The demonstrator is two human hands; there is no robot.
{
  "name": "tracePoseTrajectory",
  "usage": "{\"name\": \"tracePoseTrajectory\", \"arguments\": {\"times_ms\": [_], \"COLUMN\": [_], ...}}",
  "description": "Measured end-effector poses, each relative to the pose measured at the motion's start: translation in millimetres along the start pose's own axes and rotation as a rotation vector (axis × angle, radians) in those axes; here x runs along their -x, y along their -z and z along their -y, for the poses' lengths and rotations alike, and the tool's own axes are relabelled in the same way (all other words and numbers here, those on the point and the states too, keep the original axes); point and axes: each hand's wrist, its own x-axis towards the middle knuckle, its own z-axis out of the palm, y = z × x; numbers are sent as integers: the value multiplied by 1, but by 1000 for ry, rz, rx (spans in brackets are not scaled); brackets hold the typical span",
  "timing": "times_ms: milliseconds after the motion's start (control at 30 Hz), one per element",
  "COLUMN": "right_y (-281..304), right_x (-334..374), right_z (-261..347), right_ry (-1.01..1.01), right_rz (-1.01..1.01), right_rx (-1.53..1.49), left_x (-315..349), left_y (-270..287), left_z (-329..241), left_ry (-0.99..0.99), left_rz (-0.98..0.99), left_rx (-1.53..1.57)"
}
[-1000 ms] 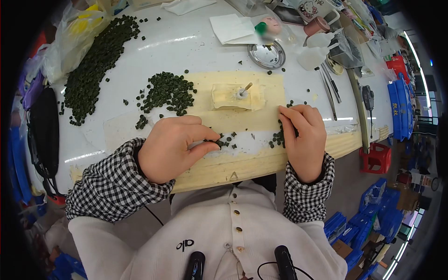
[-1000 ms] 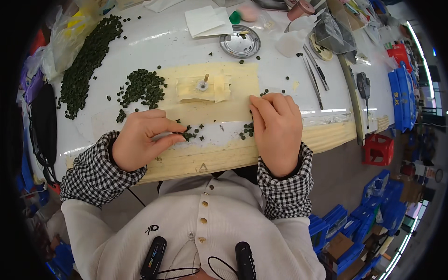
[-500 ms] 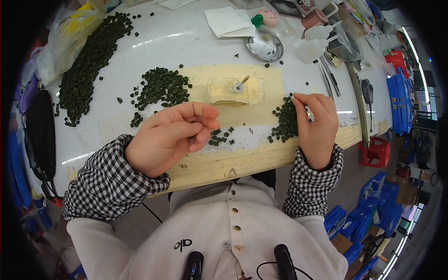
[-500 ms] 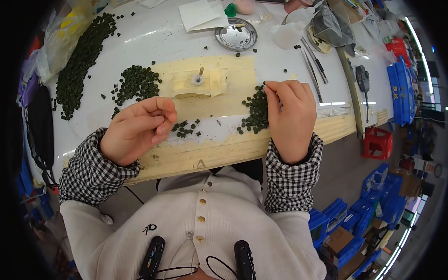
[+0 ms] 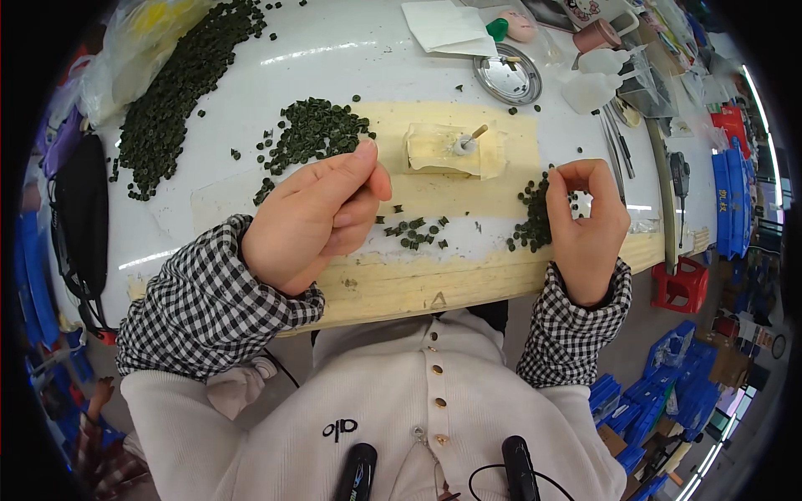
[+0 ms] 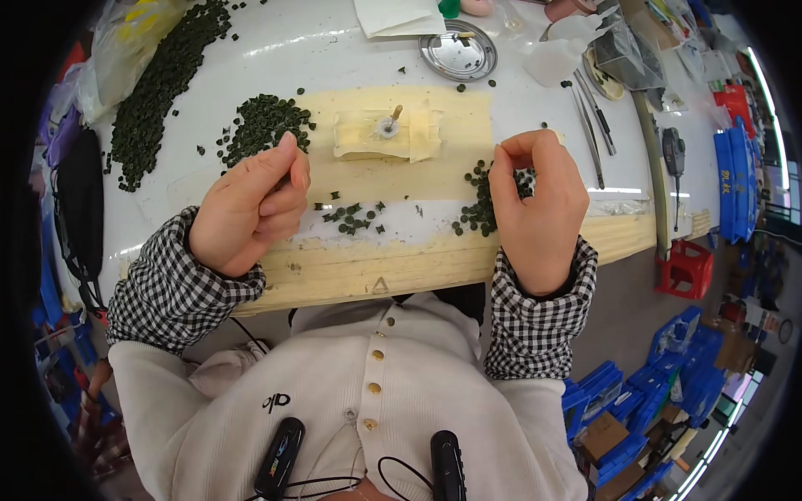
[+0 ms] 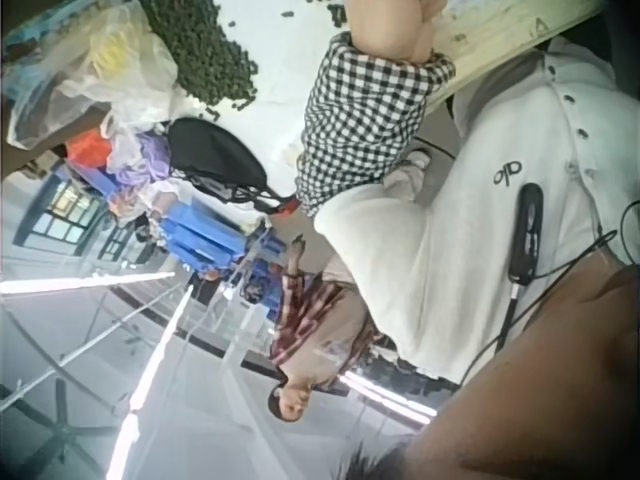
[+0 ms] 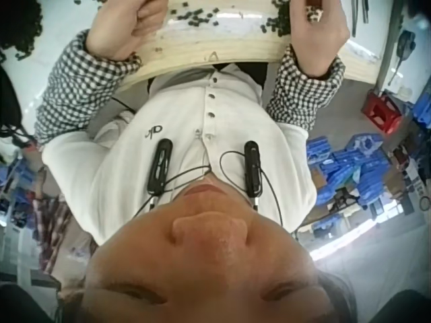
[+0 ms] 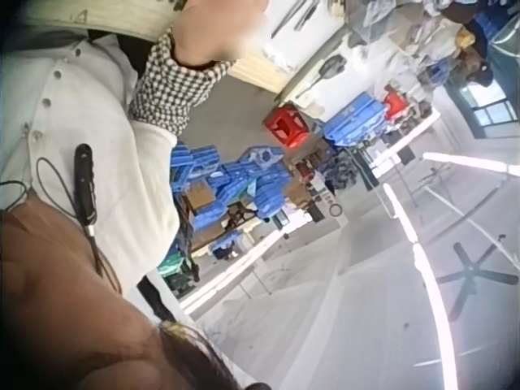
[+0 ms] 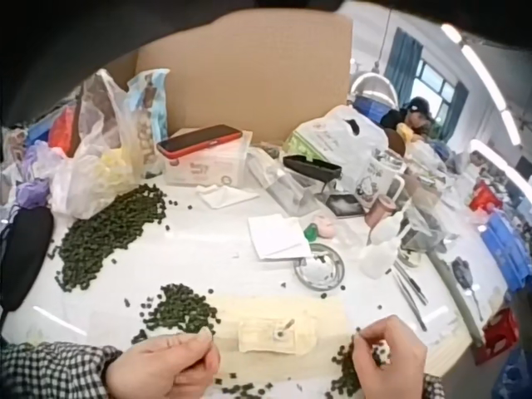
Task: Assembling small green plastic components at a workbench in a factory environment.
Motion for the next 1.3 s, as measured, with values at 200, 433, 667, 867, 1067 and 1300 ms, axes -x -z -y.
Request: {"name": "tracePoseTrajectory", "arguments": {"times_ms": [200, 433, 667, 867, 1067, 1300], "right_y": [4, 5, -3, -8, -7, -13], "right_x": [12, 20, 24, 25, 20, 19], "right_z": [14, 24, 26, 32, 49, 57], "right_ry": [-132, -451, -502, -428, -388, -279], "right_rz": [73, 346, 440, 443, 451, 379], "right_rx": [-395, -1079, -1342, -1356, -1198, -959], "left_x": [0, 3, 3, 2, 2, 1], "left_y": [-11, -18, -7, -11, -8, -5], "left_z": [5, 4, 3, 4, 6, 8], "left_ry": [-46, -17, 38, -8, -33, -42], "left_rz": [60, 123, 127, 92, 124, 141], "left_rx": [-162, -187, -140, -83, -24, -5]}}
